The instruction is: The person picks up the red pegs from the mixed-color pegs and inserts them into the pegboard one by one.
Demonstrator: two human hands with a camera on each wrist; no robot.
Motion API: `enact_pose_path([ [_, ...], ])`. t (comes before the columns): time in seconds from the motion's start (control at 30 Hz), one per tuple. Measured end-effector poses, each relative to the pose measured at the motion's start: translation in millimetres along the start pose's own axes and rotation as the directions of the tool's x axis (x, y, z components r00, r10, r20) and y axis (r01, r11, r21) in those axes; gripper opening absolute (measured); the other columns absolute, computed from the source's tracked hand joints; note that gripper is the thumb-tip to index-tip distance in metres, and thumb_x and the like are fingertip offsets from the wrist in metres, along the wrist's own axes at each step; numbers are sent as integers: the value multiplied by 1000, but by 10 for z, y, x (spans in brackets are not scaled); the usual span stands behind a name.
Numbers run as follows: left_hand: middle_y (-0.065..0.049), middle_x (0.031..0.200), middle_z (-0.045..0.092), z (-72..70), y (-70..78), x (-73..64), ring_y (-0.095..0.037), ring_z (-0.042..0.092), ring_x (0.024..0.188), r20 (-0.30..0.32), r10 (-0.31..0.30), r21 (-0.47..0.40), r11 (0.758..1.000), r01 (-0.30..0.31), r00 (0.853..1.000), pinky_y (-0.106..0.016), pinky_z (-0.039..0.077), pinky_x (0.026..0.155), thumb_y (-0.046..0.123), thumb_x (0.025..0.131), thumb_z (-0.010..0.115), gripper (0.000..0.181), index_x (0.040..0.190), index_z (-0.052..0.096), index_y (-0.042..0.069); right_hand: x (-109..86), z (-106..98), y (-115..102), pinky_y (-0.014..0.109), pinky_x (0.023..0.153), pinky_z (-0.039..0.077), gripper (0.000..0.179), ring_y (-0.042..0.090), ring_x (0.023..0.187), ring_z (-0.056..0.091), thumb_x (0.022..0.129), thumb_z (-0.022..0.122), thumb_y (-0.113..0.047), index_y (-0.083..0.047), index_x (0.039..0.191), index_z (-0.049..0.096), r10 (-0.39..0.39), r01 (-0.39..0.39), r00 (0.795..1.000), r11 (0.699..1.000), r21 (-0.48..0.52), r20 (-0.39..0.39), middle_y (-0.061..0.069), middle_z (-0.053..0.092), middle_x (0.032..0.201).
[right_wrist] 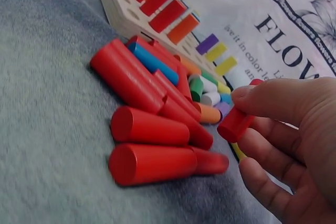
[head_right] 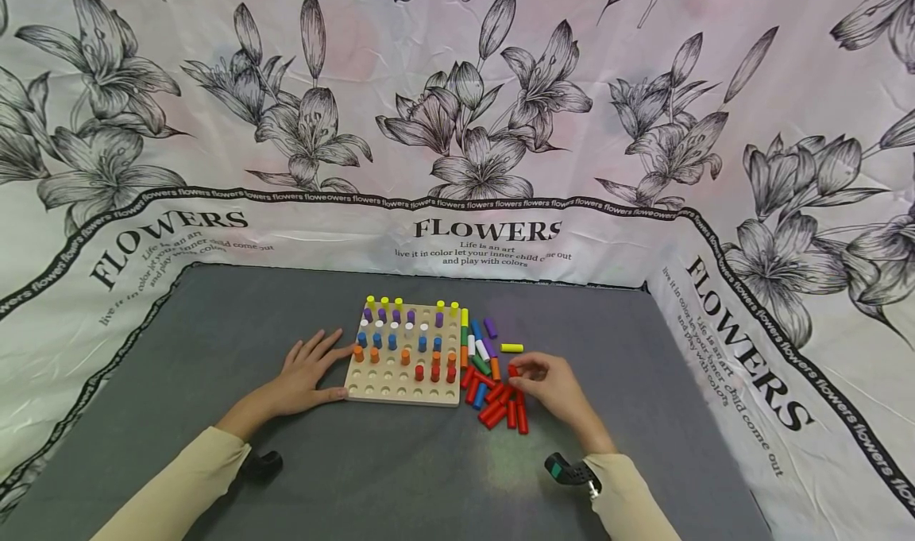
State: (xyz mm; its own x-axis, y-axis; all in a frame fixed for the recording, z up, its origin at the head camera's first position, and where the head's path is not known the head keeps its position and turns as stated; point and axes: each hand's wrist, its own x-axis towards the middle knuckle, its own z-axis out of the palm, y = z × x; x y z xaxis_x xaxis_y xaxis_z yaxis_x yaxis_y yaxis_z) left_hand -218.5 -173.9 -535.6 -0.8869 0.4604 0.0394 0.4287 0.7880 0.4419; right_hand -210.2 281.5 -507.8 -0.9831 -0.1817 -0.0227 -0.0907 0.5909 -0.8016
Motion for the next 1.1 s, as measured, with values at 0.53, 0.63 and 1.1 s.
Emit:
enact_pose_path([
  [0.53,-19,164,23,-3,11,1,-49,15,151,3,-3,6,1000,3,1000,-74,10,114,53,87,69,77,153,40,23,97,131,-269,24,67,52,26,14,79,62,84,80,-20,-10,107,72,4,-4,1000,1000,13,15,8,70,93],
  [0.63,-18,164,23,0,8,2,-49,15,151,4,-4,8,1000,4,1000,-74,10,114,53,87,69,77,153,40,23,118,164,-283,25,70,53,26,14,81,63,84,80,-21,-10,106,72,-9,9,1000,1000,19,20,8,71,95],
  [1.1,-18,164,23,15,-8,6,-49,15,151,-6,-3,13,1000,3,1000,-75,11,113,53,87,69,77,153,40,24,202,363,-403,25,70,55,22,14,79,66,84,80,-21,-12,103,73,-62,59,997,996,65,41,8,73,96],
])
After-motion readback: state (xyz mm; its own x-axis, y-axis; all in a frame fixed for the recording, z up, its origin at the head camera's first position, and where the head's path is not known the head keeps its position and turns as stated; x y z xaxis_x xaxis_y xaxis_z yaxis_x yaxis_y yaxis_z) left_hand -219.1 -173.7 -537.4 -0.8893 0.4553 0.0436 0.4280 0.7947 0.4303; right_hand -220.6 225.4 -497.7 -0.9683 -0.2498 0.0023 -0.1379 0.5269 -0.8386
